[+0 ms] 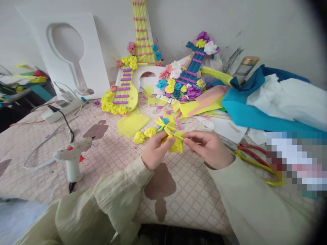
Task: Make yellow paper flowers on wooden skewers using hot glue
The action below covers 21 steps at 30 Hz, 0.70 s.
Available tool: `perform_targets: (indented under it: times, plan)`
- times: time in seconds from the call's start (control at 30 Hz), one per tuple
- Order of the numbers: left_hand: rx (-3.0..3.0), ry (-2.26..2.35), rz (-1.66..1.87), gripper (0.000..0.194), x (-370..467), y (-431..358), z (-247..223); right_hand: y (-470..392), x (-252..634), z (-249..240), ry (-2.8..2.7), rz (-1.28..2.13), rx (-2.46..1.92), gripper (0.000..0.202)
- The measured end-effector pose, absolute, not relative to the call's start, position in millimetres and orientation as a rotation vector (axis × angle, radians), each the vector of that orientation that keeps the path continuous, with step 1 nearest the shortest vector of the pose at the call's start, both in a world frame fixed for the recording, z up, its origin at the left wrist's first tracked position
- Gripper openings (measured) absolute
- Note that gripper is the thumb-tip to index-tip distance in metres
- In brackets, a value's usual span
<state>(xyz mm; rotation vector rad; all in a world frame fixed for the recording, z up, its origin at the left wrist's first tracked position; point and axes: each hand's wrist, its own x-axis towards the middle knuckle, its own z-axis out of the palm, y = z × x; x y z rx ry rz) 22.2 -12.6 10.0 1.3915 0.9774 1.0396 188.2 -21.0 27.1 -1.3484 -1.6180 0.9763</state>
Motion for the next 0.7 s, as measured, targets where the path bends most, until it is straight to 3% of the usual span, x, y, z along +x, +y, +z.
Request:
perform_targets:
  times: [0.7]
  plan:
    - [0.963,0.879,1.055,0.019,24.7,-17.7,0.6,-26.0,179.0,21.0,-1.753,0.656,-1.363,0.012]
